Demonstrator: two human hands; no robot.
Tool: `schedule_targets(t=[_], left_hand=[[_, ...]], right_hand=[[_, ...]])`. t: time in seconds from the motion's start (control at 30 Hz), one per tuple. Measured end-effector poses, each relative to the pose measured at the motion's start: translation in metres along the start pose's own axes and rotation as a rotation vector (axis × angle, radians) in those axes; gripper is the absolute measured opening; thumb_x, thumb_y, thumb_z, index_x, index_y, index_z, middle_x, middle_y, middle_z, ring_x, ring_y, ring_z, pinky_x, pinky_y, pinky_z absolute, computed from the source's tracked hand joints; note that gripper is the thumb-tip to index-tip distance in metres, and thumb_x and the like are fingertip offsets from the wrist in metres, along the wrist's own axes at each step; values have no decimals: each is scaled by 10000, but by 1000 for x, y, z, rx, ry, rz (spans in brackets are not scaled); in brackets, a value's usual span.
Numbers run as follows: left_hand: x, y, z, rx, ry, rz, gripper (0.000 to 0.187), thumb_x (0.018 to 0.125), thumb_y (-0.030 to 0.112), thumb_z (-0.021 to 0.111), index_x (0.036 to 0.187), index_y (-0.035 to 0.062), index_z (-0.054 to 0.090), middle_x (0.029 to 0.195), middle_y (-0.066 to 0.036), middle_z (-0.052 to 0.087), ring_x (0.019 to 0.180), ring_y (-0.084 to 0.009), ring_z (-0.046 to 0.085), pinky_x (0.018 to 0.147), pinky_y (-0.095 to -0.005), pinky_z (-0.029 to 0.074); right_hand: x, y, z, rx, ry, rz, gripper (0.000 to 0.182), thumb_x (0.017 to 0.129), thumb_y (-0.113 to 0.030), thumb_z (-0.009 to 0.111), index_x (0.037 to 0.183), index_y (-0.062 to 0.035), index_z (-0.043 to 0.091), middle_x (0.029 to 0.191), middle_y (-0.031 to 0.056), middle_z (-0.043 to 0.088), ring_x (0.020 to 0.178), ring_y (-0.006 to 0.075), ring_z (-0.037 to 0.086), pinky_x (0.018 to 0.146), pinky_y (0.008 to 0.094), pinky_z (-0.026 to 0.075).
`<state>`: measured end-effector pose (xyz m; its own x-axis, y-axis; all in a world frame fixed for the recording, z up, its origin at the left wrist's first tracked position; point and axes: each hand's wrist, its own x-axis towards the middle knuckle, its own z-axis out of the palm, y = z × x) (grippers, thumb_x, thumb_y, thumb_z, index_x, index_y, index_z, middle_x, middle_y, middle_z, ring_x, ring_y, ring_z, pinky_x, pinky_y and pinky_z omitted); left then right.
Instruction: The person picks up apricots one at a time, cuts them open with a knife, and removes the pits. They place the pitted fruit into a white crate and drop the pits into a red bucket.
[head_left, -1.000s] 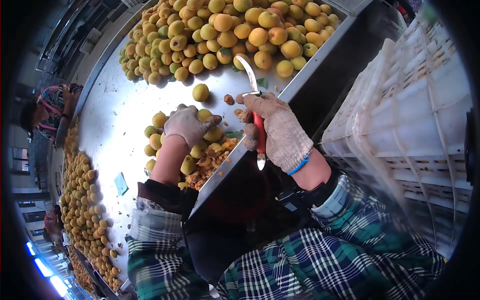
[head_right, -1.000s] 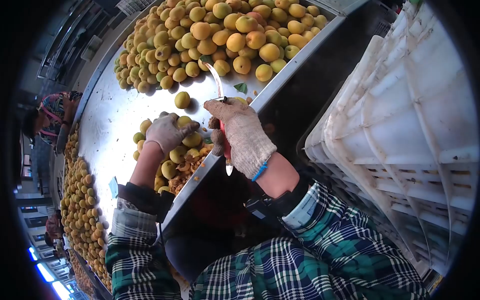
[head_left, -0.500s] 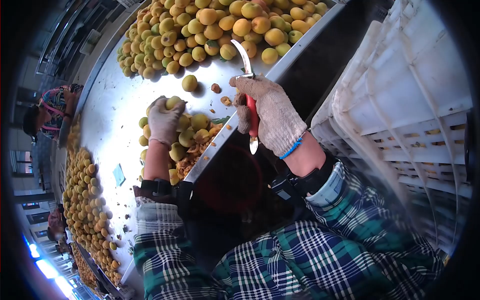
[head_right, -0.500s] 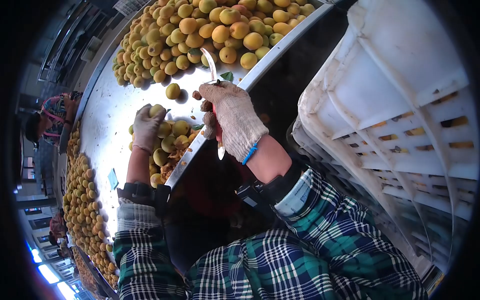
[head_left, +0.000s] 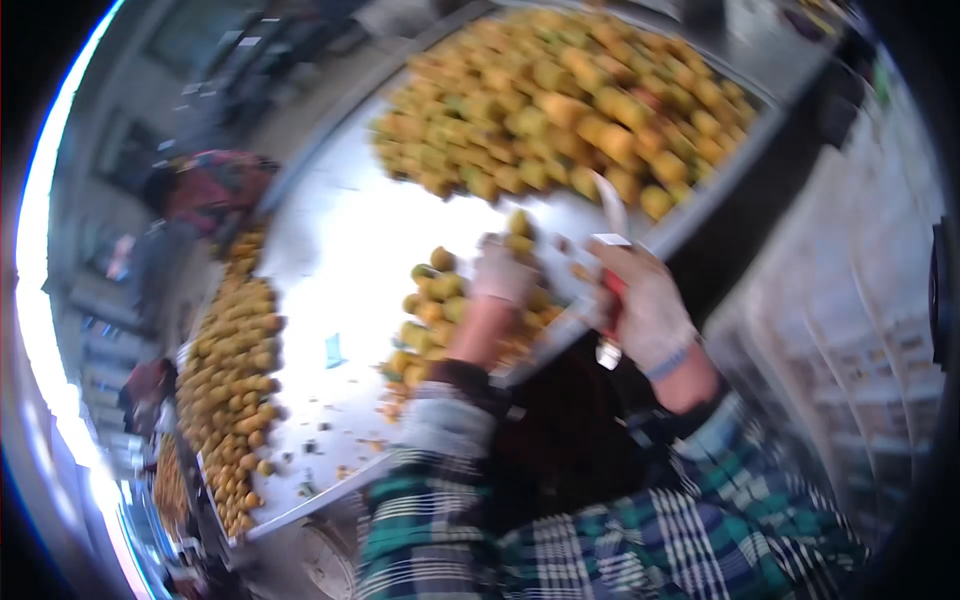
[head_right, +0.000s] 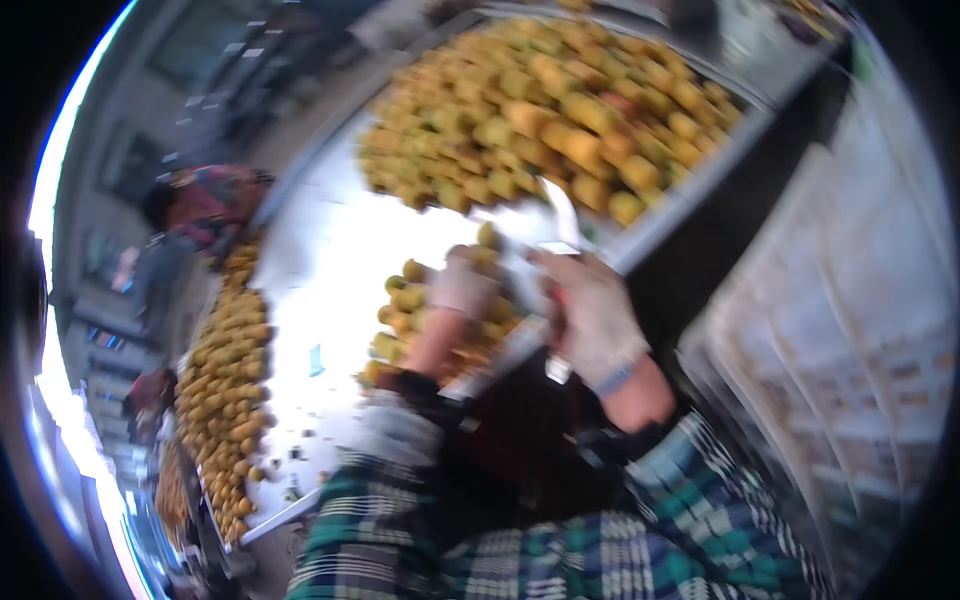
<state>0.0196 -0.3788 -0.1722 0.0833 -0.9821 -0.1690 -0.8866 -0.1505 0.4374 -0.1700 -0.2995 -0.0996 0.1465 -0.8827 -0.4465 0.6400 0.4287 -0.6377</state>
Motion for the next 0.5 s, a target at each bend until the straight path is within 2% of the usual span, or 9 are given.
schedule_targets(t=[0.03,0.07,0.13,0.33,0.43,0.5], left_hand=[[-2,13,1,303,81,124,411,790,261,613,1142,55,562,1241,-247,512,1068,-387,571,912,-423,486],[-10,20,3,214,84,-4,433,774,246,640,1175,102,563,1362,-216,412,1162,-383,507,948,-428,460],[-22,38,-17,154,76,-85,464,752,233,665,1198,152,566,1379,-168,419,1174,-363,503,956,-426,456],[-17,10,-18,24,147,-16,438,740,238,681,1170,208,605,1361,-145,447,1154,-359,519,960,-411,450],[-29,-5,-29,-141,349,107,493,696,205,733,1174,180,620,1312,-187,472,1123,-378,535,956,-400,456],[-49,-20,-43,-252,459,212,506,681,169,759,1168,151,623,1277,-195,479,1108,-367,548,941,-384,477]], right_hand=[[-1,-1,6,-7,-19,-13,182,893,-220,593,998,-77,553,630,6,477,424,82,430,375,244,331],[-3,-1,9,-21,-15,-27,183,901,-224,580,1005,-76,549,633,9,482,425,84,438,376,247,342],[-2,2,10,-89,80,-51,193,915,-237,571,1032,-86,547,642,17,495,433,92,461,382,249,367],[-1,3,5,-23,-1,-51,200,908,-216,594,1042,-71,562,649,30,508,454,117,497,391,248,404],[2,2,4,-69,4,-76,216,897,-214,610,1041,-58,570,662,20,508,464,119,502,399,252,413],[2,0,4,-22,15,-97,233,881,-223,632,1036,-57,579,665,10,490,429,105,455,381,253,368]])
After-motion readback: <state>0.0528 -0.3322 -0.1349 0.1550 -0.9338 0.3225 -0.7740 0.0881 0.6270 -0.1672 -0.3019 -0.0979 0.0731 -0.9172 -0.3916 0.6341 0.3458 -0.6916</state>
